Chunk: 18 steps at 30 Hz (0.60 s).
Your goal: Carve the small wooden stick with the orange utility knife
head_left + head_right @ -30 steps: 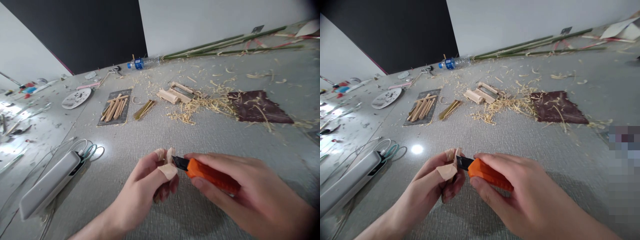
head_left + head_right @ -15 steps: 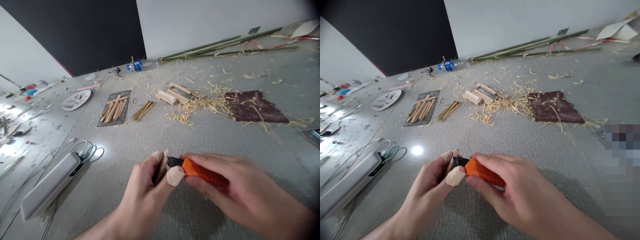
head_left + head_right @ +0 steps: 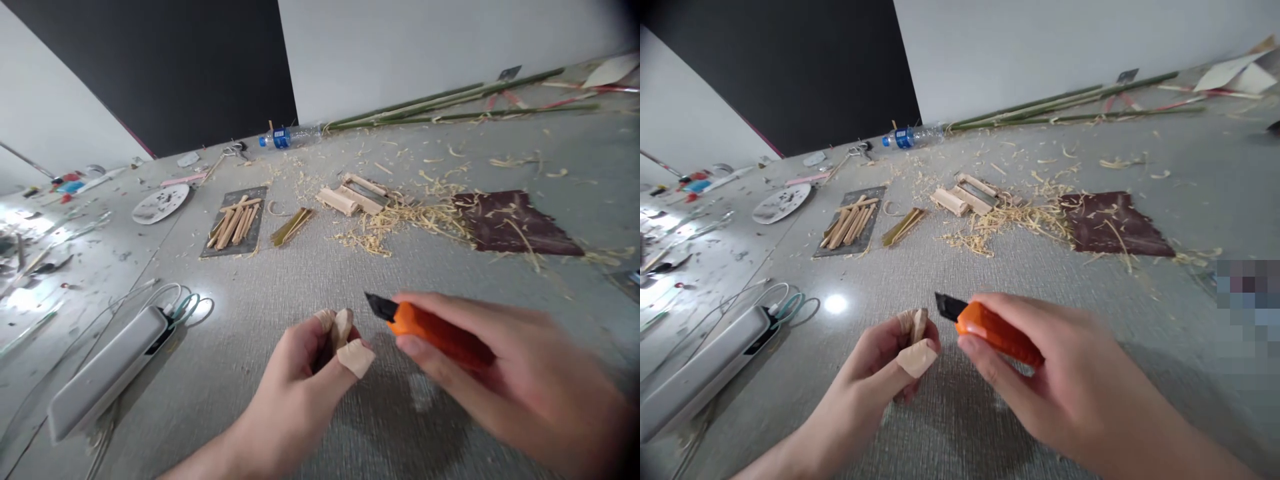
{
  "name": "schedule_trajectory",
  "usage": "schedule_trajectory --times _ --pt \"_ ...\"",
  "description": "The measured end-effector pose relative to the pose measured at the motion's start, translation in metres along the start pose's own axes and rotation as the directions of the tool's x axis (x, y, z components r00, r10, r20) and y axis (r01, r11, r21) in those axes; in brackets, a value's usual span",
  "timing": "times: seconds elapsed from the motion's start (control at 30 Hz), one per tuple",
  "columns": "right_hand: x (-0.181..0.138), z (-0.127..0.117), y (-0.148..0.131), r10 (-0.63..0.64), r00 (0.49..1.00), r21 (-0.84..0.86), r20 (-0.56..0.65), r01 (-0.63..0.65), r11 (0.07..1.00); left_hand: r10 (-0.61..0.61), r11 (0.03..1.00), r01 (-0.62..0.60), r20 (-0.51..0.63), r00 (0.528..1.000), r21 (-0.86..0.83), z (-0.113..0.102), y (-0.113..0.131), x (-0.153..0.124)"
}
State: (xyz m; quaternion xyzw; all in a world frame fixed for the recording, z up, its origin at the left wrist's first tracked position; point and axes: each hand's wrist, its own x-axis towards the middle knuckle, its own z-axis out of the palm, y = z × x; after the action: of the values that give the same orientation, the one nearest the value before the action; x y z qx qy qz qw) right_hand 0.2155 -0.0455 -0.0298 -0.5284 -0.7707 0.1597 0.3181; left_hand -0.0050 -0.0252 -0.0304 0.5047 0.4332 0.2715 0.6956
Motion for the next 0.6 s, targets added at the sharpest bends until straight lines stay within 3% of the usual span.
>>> schedule_trajectory --times 0.3,0.6 --pt "0.0019 0.0059 -0.0068 -0.023 0.977 0.118 0.213 -0.002 0.993 -0.023 1.0 0.024 0.026 0.999 -0.018 -0.0023 -0.0026 -0.0038" --pt "0.0022 0.0047 -0.0061 -0.038 0.973 0.116 0.226 0.012 0.993 0.002 1.0 -0.001 0.036 0.999 -0.03 -0.0003 -0.0015 -0.003"
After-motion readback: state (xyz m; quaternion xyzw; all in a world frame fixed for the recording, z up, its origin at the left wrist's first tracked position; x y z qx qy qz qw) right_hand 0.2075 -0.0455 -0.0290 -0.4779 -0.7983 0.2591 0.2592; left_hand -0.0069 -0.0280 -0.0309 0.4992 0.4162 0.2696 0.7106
